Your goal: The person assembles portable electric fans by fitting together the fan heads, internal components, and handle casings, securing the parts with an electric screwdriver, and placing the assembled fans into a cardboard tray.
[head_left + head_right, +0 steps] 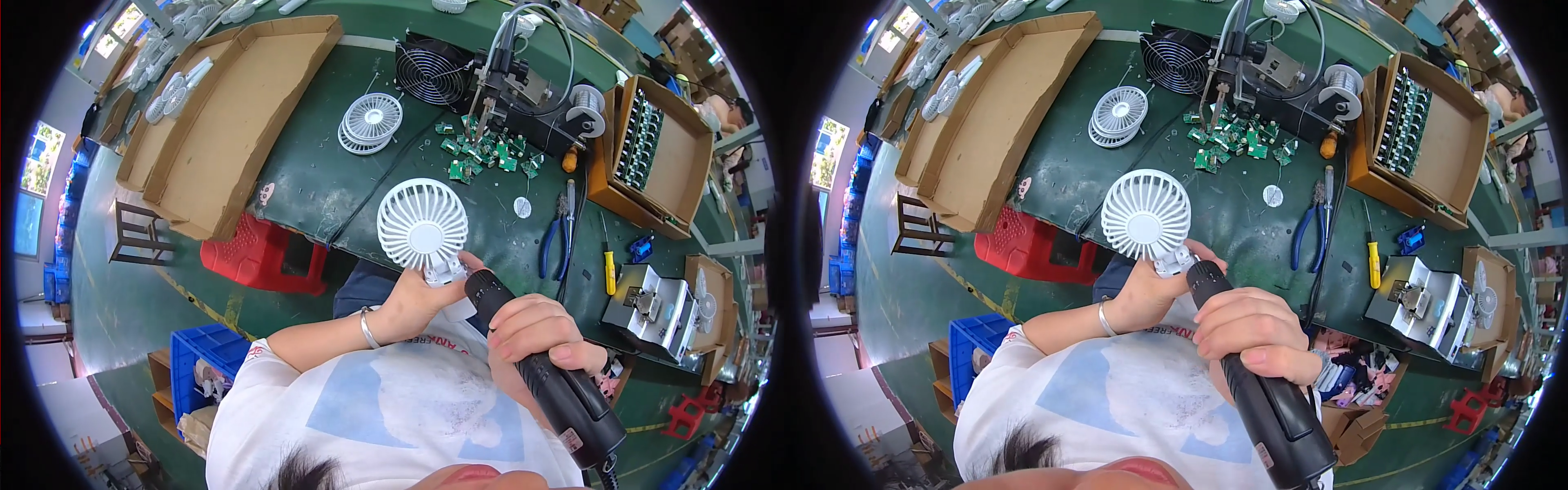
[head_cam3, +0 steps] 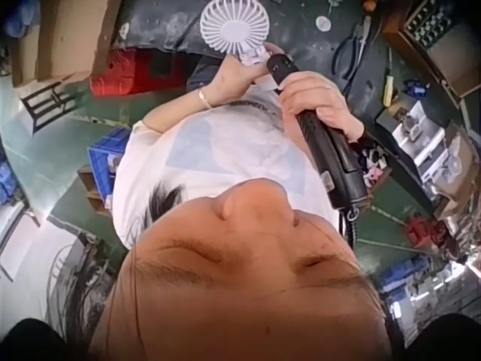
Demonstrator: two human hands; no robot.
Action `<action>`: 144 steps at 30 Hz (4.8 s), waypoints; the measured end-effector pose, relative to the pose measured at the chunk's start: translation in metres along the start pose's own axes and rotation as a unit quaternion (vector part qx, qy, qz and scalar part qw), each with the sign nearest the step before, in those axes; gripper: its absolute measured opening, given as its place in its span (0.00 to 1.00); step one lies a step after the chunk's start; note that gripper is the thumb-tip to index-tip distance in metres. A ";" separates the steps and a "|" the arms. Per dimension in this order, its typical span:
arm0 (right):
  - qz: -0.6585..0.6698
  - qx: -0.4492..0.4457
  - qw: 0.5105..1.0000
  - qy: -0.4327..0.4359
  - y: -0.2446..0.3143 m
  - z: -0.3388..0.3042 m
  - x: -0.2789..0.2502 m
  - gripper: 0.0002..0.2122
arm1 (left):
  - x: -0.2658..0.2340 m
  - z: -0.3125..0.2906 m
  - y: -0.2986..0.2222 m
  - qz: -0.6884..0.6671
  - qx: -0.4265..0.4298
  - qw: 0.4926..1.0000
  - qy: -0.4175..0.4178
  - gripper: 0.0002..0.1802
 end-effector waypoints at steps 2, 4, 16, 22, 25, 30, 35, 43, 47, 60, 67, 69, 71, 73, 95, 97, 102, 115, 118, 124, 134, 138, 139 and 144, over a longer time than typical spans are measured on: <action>0.032 0.004 0.999 -0.034 0.001 0.000 0.001 0.17 | 0.001 0.000 0.001 -0.004 0.000 1.000 -0.003 0.11; 0.025 0.001 0.999 -0.036 0.005 0.001 0.004 0.17 | 0.002 0.000 -0.001 -0.008 0.000 1.000 -0.005 0.11; -0.006 0.021 1.000 -0.012 0.017 0.002 0.007 0.14 | 0.003 -0.002 -0.007 -0.037 -0.005 0.999 0.006 0.13; -0.006 0.000 1.000 -0.011 0.015 0.001 0.006 0.14 | 0.008 -0.002 -0.008 -0.048 -0.002 0.999 0.010 0.13; 0.015 0.011 1.000 0.011 0.013 0.006 0.000 0.14 | 0.008 0.000 -0.009 -0.009 0.007 1.000 0.013 0.13; 0.029 0.005 1.000 0.001 0.010 0.005 -0.002 0.14 | 0.010 0.001 -0.008 -0.011 0.039 0.999 -0.014 0.09; 0.112 0.063 0.988 0.080 0.005 0.020 -0.015 0.16 | 0.008 0.002 -0.001 -0.022 0.023 0.999 -0.006 0.12; 0.093 0.010 0.986 0.140 0.020 0.015 -0.020 0.13 | 0.014 -0.004 -0.010 0.021 0.071 0.997 0.005 0.11; 0.194 -0.065 0.952 0.229 0.033 0.017 -0.014 0.07 | 0.013 -0.014 -0.020 0.060 0.116 0.990 0.050 0.13; 0.192 -0.165 0.956 0.150 0.045 0.031 0.004 0.03 | 0.017 -0.017 -0.030 0.071 0.208 0.971 0.093 0.21; 0.186 -0.156 0.959 0.145 0.047 0.028 0.001 0.03 | 0.021 -0.016 -0.021 0.039 0.226 0.969 0.088 0.13; 0.196 -0.154 0.957 0.147 0.047 0.028 0.000 0.03 | 0.020 -0.016 -0.021 0.037 0.223 0.970 0.090 0.13; 0.200 -0.154 0.956 0.149 0.046 0.028 0.000 0.03 | 0.020 -0.016 -0.023 0.034 0.219 0.971 0.091 0.12; 0.205 -0.153 0.955 0.151 0.044 0.028 0.000 0.03 | 0.019 -0.017 -0.026 0.053 0.213 0.972 0.087 0.12; 0.208 -0.146 0.951 0.176 0.042 0.023 0.003 0.05 | 0.014 -0.020 -0.021 0.049 0.180 0.977 0.101 0.15; 0.199 -0.154 0.950 0.187 0.044 0.020 -0.003 0.05 | 0.015 -0.020 -0.021 0.096 0.171 0.976 0.090 0.12; 0.147 0.093 0.983 0.052 0.029 0.008 -0.056 0.22 | 0.022 -0.011 0.000 -0.009 -0.005 1.000 -0.009 0.09; -0.307 0.086 0.821 -0.473 0.085 0.033 -0.218 0.32 | 0.030 -0.002 0.018 -0.032 -0.077 0.994 0.064 0.09; -0.272 0.107 0.821 -0.490 0.080 0.032 -0.238 0.34 | 0.031 -0.003 0.020 -0.036 -0.083 0.993 0.075 0.09; -0.151 0.193 0.847 -0.471 0.047 0.017 -0.200 0.38 | 0.026 -0.004 0.021 -0.071 -0.081 0.994 0.005 0.10; 0.008 -0.017 0.998 -0.055 0.040 -0.013 -0.039 0.13 | 0.028 0.000 0.017 -0.015 -0.013 1.000 -0.024 0.10; 0.037 -0.025 0.999 0.027 0.031 -0.016 -0.028 0.09 | 0.020 -0.003 0.022 0.019 -0.036 0.999 -0.025 0.09; 0.037 -0.024 0.999 0.028 0.028 -0.017 -0.026 0.09 | 0.018 -0.003 0.024 0.015 -0.037 0.999 -0.027 0.09; 0.039 -0.017 0.998 0.041 0.026 -0.017 -0.023 0.09 | 0.018 -0.009 0.024 -0.010 -0.048 0.998 -0.032 0.11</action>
Point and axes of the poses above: each hand's wrist, its own z-axis towards the middle knuckle, its own x-axis out of the palm, y = z × x, the point moved 2 cm from there along z, towards the middle knuckle, and after that the axes turned 5 degrees about z, right-handed, at the moved point
